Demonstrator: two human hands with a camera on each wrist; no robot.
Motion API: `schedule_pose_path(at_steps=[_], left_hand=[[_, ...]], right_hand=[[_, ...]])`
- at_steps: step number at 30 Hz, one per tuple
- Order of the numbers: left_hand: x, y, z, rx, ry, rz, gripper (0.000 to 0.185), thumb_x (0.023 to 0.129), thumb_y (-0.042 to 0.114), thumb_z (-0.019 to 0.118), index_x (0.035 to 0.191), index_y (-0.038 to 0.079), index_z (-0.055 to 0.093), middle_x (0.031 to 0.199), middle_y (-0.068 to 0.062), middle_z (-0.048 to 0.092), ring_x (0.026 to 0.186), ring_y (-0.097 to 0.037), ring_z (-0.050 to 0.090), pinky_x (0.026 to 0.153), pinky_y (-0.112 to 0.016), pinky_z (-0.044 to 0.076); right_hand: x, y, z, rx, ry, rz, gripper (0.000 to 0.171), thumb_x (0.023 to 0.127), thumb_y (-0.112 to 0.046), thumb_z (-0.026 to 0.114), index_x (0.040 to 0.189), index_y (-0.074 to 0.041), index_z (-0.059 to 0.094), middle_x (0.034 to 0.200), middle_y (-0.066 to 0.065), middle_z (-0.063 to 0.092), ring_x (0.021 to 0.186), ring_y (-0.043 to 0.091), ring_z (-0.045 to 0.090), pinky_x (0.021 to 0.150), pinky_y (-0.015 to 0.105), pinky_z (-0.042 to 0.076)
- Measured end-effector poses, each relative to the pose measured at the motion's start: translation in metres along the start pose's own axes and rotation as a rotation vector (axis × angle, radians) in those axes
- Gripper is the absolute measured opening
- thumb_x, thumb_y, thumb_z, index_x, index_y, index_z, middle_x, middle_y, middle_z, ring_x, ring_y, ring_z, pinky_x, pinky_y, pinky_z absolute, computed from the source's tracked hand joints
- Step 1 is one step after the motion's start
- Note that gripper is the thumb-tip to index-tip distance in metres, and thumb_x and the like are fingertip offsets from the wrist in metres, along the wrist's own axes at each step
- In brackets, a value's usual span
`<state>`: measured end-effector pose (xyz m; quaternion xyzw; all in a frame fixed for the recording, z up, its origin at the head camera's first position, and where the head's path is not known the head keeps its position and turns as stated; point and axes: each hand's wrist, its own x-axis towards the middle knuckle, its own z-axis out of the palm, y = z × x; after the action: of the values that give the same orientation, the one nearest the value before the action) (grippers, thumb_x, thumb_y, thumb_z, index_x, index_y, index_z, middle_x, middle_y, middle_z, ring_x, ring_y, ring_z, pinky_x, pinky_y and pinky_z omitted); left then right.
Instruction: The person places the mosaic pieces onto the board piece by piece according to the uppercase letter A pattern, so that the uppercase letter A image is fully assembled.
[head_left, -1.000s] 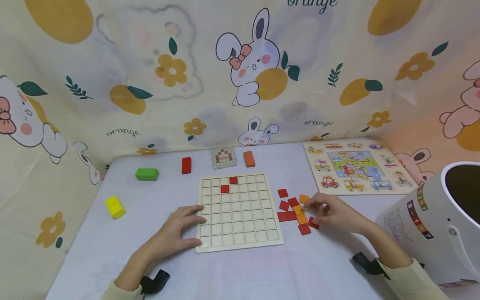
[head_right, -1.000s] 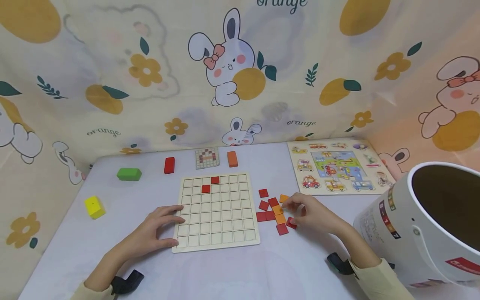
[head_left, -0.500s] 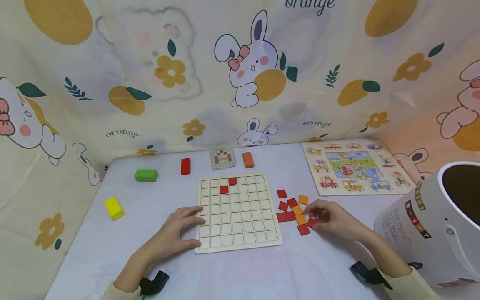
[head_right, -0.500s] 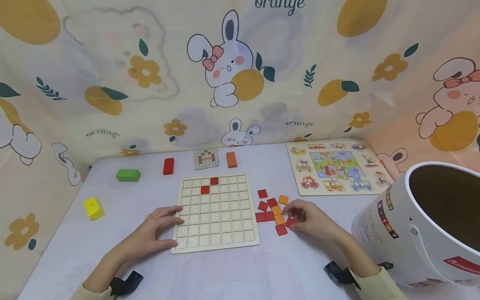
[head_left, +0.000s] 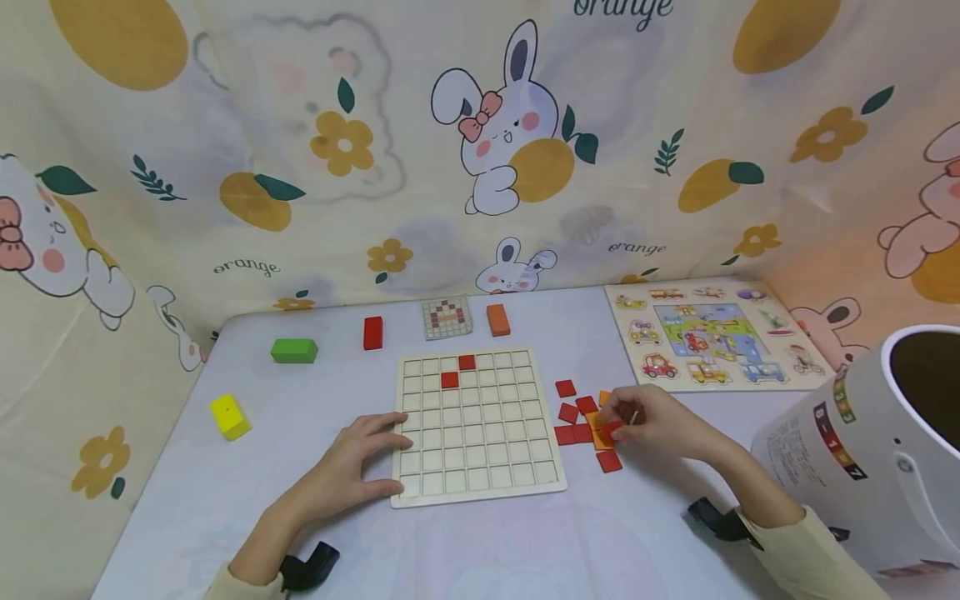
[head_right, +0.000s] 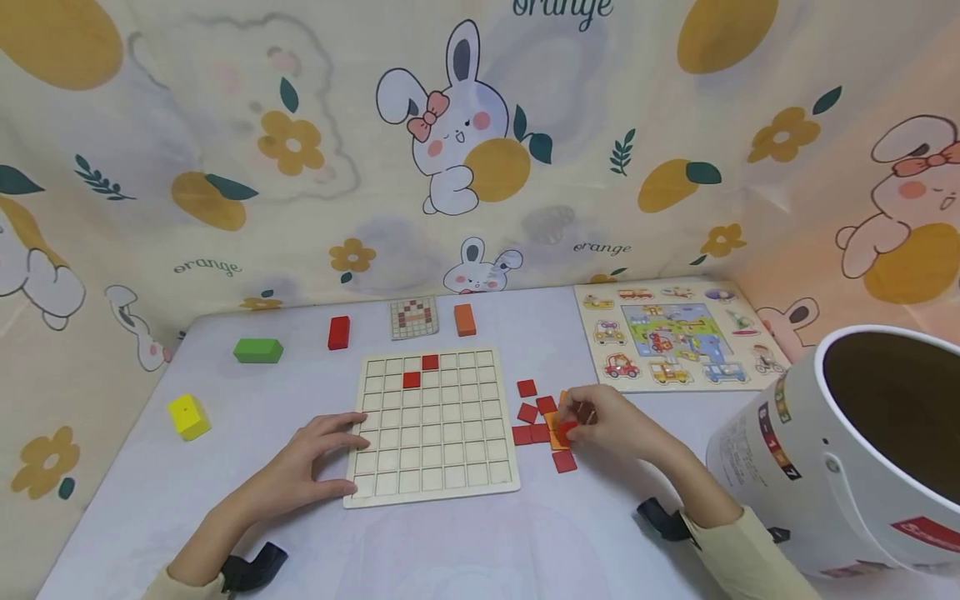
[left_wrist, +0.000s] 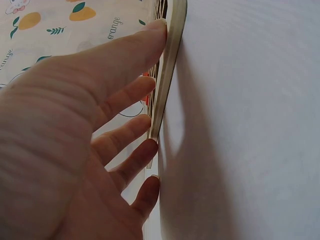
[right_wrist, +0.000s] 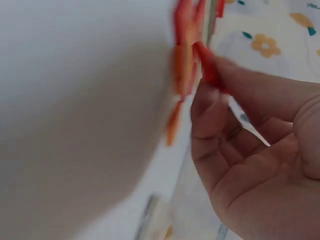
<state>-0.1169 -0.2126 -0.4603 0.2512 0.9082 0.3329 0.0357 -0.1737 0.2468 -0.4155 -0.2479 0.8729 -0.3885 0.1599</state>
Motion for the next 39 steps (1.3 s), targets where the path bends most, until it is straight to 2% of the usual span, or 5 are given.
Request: schedule_pose_path(at_steps=[8, 15, 24, 34, 39], left_hand=[[0.000, 0.000, 0.000, -0.005, 0.003, 0.002, 0.049, 0.076, 0.033, 0.087, 0.120, 0.023, 0.069, 0.149, -0.001, 0.048, 0.137, -0.028, 0.041, 0.106, -0.060, 0.032], [0.001, 0.001, -0.001, -0.006, -0.004, 0.004, 0.048, 0.077, 0.035, 0.086, 0.121, 0.023, 0.069, 0.149, -0.001, 0.048, 0.137, -0.029, 0.041, 0.106, -0.060, 0.032], [0.000, 0.002, -0.001, -0.004, -0.005, 0.004, 0.049, 0.077, 0.034, 0.086, 0.121, 0.021, 0.069, 0.150, -0.002, 0.047, 0.137, -0.030, 0.040, 0.107, -0.060, 0.032], [0.000, 0.000, 0.000, -0.004, -0.005, 0.009, 0.048, 0.077, 0.035, 0.086, 0.121, 0.022, 0.069, 0.150, -0.002, 0.047, 0.138, -0.030, 0.040, 0.107, -0.061, 0.032], [0.000, 0.000, 0.000, -0.001, -0.004, 0.013, 0.048, 0.077, 0.034, 0.086, 0.121, 0.023, 0.069, 0.150, -0.002, 0.047, 0.138, -0.030, 0.040, 0.107, -0.061, 0.032]], right_hand=[[0.082, -0.026, 0.011, 0.089, -0.006, -0.033, 0.020, 0.091, 0.002, 0.068, 0.111, 0.001, 0.069, 0.094, 0.008, 0.062, 0.076, 0.022, 0.058, 0.065, 0.026, 0.051], [0.136, -0.047, 0.038, 0.154, 0.018, -0.078, 0.011, 0.089, 0.003, 0.068, 0.100, 0.006, 0.071, 0.090, 0.011, 0.069, 0.080, 0.020, 0.059, 0.073, 0.028, 0.050], [0.163, -0.053, 0.053, 0.141, -0.015, -0.048, 0.013, 0.086, 0.009, 0.070, 0.098, 0.006, 0.072, 0.087, 0.013, 0.070, 0.077, 0.016, 0.062, 0.071, 0.026, 0.051], [0.165, -0.052, 0.057, 0.056, -0.030, -0.051, 0.015, 0.084, 0.010, 0.071, 0.097, 0.003, 0.071, 0.088, 0.012, 0.068, 0.078, 0.016, 0.059, 0.073, 0.027, 0.051], [0.156, -0.058, 0.053, -0.059, 0.009, -0.046, 0.021, 0.090, -0.002, 0.070, 0.110, 0.001, 0.069, 0.106, 0.013, 0.066, 0.096, 0.025, 0.060, 0.085, 0.037, 0.051]])
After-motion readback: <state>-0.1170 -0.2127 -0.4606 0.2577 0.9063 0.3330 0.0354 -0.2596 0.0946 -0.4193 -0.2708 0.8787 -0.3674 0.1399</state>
